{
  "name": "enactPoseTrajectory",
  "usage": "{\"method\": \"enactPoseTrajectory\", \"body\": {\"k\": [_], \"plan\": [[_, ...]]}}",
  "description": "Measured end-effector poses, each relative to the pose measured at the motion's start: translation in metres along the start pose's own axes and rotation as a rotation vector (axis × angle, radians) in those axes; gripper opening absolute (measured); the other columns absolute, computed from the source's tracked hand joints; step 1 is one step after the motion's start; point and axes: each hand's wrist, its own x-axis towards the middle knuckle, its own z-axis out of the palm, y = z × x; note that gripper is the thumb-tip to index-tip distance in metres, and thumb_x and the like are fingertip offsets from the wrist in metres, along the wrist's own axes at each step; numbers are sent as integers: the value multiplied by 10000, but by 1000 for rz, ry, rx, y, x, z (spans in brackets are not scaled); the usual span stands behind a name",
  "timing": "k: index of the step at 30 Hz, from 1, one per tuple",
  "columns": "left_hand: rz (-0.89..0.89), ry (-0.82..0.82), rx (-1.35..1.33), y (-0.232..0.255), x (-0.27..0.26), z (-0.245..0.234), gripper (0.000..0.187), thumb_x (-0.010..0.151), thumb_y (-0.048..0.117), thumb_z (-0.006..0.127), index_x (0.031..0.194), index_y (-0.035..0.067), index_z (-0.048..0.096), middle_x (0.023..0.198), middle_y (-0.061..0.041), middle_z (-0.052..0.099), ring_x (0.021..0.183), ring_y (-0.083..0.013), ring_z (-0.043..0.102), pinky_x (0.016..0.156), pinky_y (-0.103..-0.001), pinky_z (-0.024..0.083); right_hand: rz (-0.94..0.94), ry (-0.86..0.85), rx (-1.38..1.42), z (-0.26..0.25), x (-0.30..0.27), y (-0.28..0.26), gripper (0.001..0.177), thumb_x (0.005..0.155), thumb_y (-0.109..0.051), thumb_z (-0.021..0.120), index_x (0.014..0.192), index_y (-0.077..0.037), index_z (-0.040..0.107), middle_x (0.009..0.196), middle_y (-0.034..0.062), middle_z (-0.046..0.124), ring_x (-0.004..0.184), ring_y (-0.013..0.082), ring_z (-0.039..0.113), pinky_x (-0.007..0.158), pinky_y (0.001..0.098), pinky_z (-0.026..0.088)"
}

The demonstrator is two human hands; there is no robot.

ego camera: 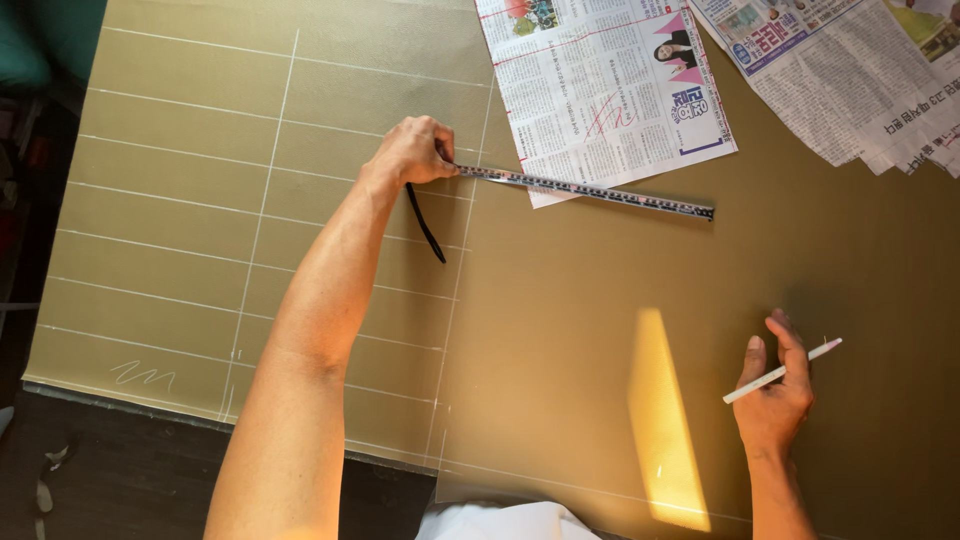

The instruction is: The person measures and marks a large sheet of brown paper using a flexible measuring tape and a white pencil. They repeatedly reposition the tape, draw straight lines, and occasionally use a newspaper as a reference or spacer on the work surface.

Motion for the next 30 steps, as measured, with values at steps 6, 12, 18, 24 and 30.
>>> {"method": "enactPoseTrajectory", "body": {"k": [6,12,18,24,30], "plan": [[26,20,-32,-13,-5,-11,202,732,234,905,855,137,778,861,-11,775,861,-189,722,769,-371,559,26,-9,19,0,4,1,296,1085,51,584,1380,40,577,1506,206,582,1441,295,556,1212,383,463],[-45,-23,12,-8,1,-11,178,726,229,904,856,184,791,857,16,778,855,-163,729,768,-355,565,66,-12,74,0,6,-2,273,1136,-38,532,1392,53,561,1458,196,617,1341,276,591,1129,358,480],[-21,-42,3,-10,1,-13,183,731,218,912,853,156,790,853,-2,775,848,-169,718,760,-367,569,216,-118,416,9,33,3,491,1152,-390,290,1401,-10,475,1122,128,688,1053,198,670,1005,320,519],[7,-15,-10,-7,-1,-14,188,716,212,902,847,144,785,856,-12,775,854,-189,718,752,-372,572,223,-215,435,34,71,13,521,1184,-375,343,1349,33,623,1146,117,660,1010,199,628,939,356,549],[65,14,28,-9,-5,-16,216,727,247,899,876,135,790,846,-82,746,839,-267,690,752,-422,553,271,-241,429,63,102,10,301,1106,-201,521,1284,10,640,1123,85,721,998,143,677,894,294,554]]}}
